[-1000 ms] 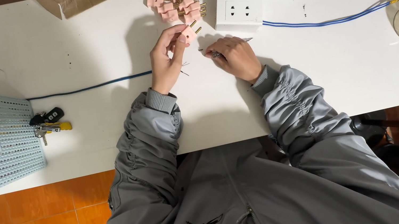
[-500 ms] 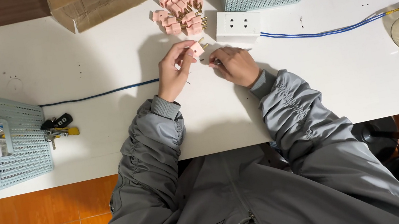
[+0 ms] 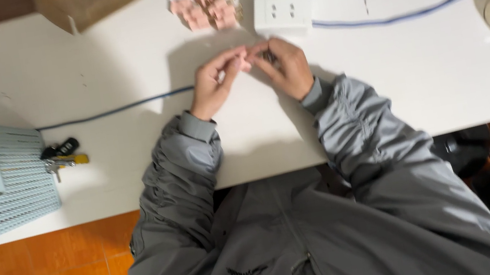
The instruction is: Wiring an electrical plug by inserting wires and tightening internal screws with a screwdriver
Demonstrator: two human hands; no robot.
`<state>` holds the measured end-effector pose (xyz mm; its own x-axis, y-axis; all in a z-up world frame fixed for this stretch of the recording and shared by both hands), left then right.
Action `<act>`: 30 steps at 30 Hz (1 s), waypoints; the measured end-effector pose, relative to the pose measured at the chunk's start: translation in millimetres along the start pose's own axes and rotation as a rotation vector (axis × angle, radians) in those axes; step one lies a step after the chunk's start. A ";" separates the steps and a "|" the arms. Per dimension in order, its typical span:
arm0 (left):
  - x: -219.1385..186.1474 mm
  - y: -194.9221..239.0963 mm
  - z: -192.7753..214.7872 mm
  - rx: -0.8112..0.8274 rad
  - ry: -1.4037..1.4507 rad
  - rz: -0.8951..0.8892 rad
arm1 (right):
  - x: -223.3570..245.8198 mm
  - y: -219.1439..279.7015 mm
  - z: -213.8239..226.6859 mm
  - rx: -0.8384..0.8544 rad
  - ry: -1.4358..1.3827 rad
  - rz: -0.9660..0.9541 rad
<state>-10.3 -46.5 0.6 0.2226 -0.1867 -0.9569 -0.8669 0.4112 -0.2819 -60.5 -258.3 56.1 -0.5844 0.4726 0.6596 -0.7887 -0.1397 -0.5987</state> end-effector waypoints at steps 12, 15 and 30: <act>-54.1 1.2 -3.4 0.010 -0.178 0.035 | -8.7 0.8 1.9 0.110 -0.050 -0.254; -29.8 -1.3 4.8 0.032 -0.502 -0.294 | -7.2 -0.2 2.3 0.113 -0.082 -0.264; -10.5 -1.6 30.2 -0.530 -0.703 -0.374 | -46.3 19.2 -31.1 0.116 0.432 0.088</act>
<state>2.2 -18.2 8.9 0.5936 0.4254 -0.6831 -0.7361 -0.0561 -0.6746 -42.6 -255.8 -0.1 -0.5361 0.7711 0.3436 -0.7701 -0.2801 -0.5731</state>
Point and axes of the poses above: each hand's wrist, its own y-axis away from the middle knuckle, its own z-axis out of the back of the hand, x = y × z, the point moved 1 cm from there along -y, towards the middle knuckle, and after that the axes turned 3 degrees about z, right-handed, at the moved point
